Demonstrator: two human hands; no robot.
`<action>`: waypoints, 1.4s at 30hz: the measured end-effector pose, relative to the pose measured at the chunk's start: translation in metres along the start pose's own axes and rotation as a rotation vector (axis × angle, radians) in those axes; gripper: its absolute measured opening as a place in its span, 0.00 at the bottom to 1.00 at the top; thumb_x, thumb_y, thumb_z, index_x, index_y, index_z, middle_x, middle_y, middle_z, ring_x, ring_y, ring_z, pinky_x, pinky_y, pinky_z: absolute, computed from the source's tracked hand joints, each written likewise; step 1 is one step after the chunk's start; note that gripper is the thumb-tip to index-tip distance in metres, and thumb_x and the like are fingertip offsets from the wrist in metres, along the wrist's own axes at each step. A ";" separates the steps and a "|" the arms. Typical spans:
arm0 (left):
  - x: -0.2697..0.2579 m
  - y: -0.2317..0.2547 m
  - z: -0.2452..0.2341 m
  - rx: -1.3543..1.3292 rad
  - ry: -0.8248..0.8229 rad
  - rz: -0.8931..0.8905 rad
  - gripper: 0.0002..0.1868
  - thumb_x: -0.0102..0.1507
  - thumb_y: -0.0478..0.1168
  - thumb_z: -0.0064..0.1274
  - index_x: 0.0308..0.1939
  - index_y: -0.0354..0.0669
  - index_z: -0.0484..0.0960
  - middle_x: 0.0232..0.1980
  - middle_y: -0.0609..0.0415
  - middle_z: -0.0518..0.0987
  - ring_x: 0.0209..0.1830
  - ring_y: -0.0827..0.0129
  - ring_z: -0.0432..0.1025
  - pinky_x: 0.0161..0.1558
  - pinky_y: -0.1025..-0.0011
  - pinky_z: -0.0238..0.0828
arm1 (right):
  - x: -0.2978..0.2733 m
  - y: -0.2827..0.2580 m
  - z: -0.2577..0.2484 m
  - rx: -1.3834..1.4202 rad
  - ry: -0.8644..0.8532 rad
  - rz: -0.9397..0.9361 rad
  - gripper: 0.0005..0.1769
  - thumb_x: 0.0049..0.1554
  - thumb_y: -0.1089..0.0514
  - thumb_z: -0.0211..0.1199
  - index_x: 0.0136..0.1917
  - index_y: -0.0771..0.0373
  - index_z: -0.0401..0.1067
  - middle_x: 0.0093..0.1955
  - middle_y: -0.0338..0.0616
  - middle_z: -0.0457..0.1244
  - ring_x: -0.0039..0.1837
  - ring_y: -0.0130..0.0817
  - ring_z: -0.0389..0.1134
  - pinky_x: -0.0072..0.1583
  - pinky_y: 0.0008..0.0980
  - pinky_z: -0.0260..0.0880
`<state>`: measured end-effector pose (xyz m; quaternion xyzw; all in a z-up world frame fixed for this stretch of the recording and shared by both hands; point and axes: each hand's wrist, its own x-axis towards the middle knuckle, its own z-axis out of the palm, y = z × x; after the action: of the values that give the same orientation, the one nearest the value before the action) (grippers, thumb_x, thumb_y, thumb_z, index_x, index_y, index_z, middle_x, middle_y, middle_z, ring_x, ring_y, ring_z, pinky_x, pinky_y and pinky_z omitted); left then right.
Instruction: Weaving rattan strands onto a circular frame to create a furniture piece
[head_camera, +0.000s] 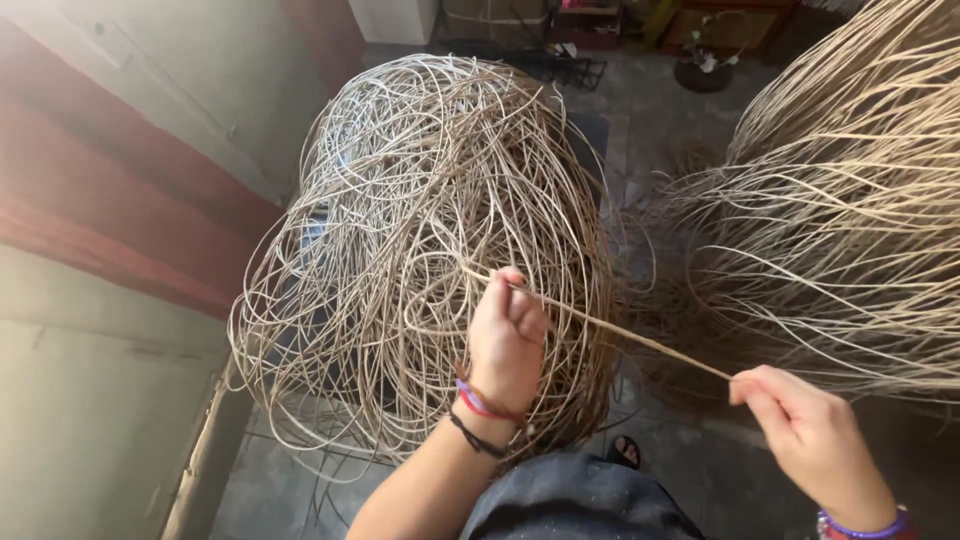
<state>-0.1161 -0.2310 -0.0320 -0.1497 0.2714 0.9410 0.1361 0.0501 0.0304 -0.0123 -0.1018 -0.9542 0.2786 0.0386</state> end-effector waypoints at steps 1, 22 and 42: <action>-0.003 -0.005 0.001 0.052 -0.003 -0.005 0.13 0.73 0.42 0.39 0.36 0.48 0.75 0.19 0.70 0.58 0.17 0.80 0.49 0.22 0.78 0.45 | 0.002 -0.010 0.003 0.074 -0.026 0.011 0.13 0.63 0.53 0.54 0.48 0.53 0.81 0.45 0.27 0.75 0.49 0.23 0.75 0.57 0.26 0.69; -0.061 -0.046 0.005 0.257 -0.174 -0.197 0.13 0.71 0.48 0.42 0.37 0.46 0.73 0.20 0.66 0.57 0.18 0.80 0.50 0.22 0.78 0.41 | 0.002 -0.066 0.025 0.121 -0.128 -0.188 0.04 0.60 0.52 0.59 0.46 0.50 0.74 0.39 0.30 0.70 0.38 0.26 0.71 0.46 0.31 0.68; -0.023 -0.024 -0.014 0.088 -0.131 -0.028 0.13 0.75 0.47 0.41 0.38 0.49 0.75 0.21 0.71 0.61 0.16 0.85 0.51 0.20 0.83 0.46 | -0.004 -0.028 0.010 0.112 -0.300 -0.175 0.13 0.61 0.49 0.54 0.37 0.49 0.74 0.36 0.25 0.70 0.39 0.24 0.71 0.47 0.27 0.69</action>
<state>-0.0835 -0.2226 -0.0462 -0.0855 0.3006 0.9340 0.1731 0.0477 0.0011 -0.0051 0.0264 -0.9375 0.3388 -0.0746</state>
